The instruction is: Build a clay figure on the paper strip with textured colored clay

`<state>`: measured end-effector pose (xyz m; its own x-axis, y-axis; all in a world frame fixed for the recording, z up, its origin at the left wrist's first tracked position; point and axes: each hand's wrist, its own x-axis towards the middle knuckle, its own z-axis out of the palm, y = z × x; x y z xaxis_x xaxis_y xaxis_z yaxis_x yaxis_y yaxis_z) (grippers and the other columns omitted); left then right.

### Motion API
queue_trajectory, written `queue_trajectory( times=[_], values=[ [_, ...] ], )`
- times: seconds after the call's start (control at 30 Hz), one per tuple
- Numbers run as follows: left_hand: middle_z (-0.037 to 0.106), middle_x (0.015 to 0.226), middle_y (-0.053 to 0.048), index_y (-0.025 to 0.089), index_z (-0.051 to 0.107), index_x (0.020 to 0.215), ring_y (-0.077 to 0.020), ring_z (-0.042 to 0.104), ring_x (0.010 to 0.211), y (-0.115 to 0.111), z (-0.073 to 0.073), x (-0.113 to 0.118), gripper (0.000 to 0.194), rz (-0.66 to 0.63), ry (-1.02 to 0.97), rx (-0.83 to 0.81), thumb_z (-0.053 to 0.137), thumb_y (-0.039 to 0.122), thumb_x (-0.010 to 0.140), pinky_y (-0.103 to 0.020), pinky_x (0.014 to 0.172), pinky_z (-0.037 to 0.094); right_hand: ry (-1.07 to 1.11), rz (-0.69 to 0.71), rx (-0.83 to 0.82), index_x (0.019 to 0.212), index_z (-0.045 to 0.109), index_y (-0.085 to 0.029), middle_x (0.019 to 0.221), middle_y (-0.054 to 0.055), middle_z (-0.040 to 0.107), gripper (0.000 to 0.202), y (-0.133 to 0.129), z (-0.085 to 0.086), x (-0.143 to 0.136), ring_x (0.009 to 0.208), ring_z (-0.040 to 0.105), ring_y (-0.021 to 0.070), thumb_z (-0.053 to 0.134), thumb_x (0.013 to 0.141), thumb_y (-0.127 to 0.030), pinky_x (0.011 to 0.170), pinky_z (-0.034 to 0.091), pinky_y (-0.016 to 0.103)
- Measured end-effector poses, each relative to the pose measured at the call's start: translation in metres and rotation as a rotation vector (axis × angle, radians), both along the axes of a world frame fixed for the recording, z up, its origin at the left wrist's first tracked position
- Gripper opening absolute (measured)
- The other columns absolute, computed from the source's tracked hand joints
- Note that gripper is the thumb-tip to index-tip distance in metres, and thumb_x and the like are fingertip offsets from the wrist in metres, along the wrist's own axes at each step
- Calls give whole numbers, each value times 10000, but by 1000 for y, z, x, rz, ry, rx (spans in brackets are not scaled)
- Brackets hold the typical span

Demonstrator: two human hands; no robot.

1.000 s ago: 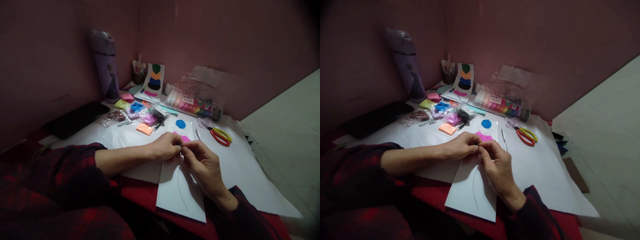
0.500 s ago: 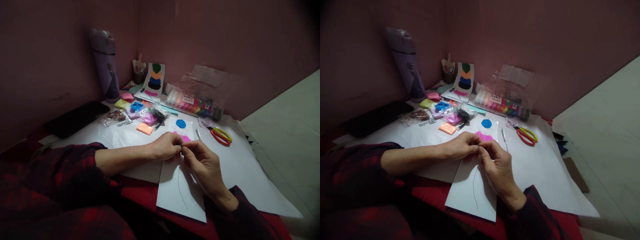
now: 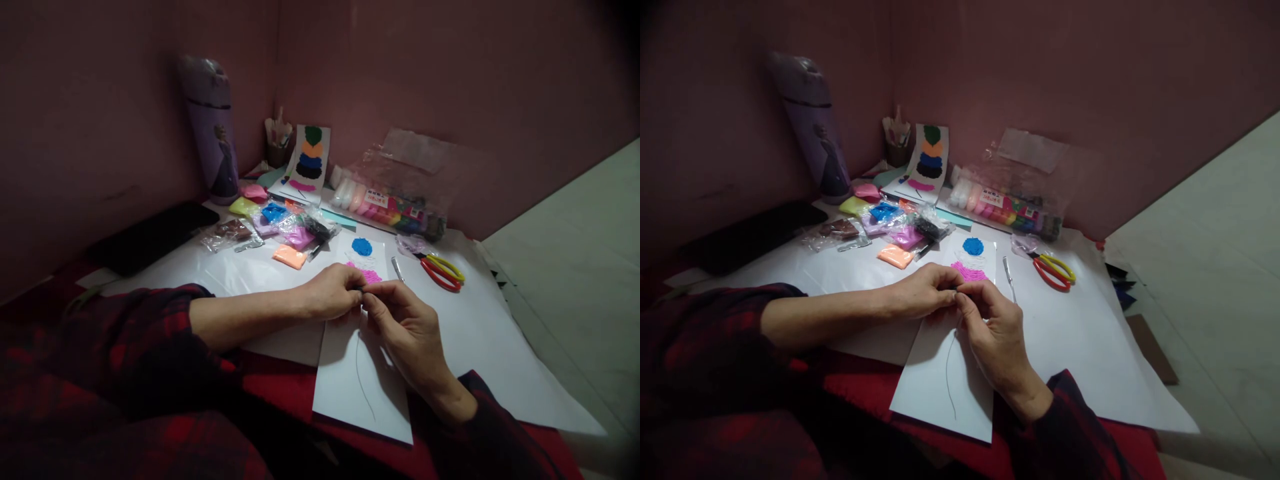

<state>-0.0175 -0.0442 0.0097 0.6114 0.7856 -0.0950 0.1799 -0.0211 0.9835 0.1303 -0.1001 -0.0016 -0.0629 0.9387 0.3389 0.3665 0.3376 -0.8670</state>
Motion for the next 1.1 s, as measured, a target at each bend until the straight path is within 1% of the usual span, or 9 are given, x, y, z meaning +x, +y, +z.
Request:
queue_trajectory(
  times=[0.1, 0.3, 0.5, 0.67, 0.83, 0.97, 1.1],
  values=[
    [448, 500, 63, 164, 482, 691, -76, 437, 345, 0, -1, 0, 94, -3, 22, 23, 492, 104, 763, -182, 328, 333, -34, 9, 1, 900, 635, -202, 737, -6, 644, 51, 0, 1, 0, 623, 604, 128, 605, 862, -217, 565, 481, 250],
    [467, 511, 51, 167, 505, 697, -90, 453, 390, 0, -2, -1, 50, -7, 121, 101, 484, 136, 731, -192, 367, 343, -136, 31, 19, 880, 627, -206, 736, -9, 646, 45, -2, 3, 1, 631, 603, 130, 583, 874, -201, 603, 484, 259],
    [481, 494, 54, 156, 543, 705, -91, 476, 455, -3, 4, -4, 108, -2, 206, 168, 450, 107, 681, -187, 450, 338, -234, 29, 38, 911, 633, -200, 795, 14, 664, 65, -2, 3, 2, 684, 624, 156, 579, 876, -201, 643, 488, 290],
    [501, 520, 44, 144, 585, 723, -101, 493, 525, -3, 5, -4, 145, 2, 226, 209, 452, 119, 670, -197, 500, 349, -242, 30, 49, 921, 634, -195, 813, 27, 667, 75, -2, 3, 2, 704, 632, 171, 576, 878, -214, 656, 497, 308],
    [497, 515, 53, 150, 559, 715, -87, 485, 476, -2, 2, -3, 135, 12, 187, 188, 445, 103, 659, -187, 467, 343, -237, 30, 58, 927, 637, -196, 816, 27, 671, 78, -2, 3, 2, 703, 635, 170, 579, 877, -210, 655, 502, 308],
    [479, 504, 59, 160, 525, 709, -82, 465, 395, -1, 1, -2, 119, 7, 112, 109, 438, 87, 676, -185, 391, 339, -201, 17, 69, 906, 640, -201, 781, 14, 665, 64, -2, 3, 1, 665, 623, 152, 583, 876, -204, 630, 500, 289],
    [492, 529, 53, 163, 503, 695, -75, 452, 357, -2, 2, 0, 91, 7, 23, 35, 452, 92, 722, -186, 343, 348, -105, -8, 56, 917, 640, -207, 749, 1, 663, 62, -3, 2, 1, 630, 613, 139, 598, 871, -218, 593, 499, 268]
  ],
)
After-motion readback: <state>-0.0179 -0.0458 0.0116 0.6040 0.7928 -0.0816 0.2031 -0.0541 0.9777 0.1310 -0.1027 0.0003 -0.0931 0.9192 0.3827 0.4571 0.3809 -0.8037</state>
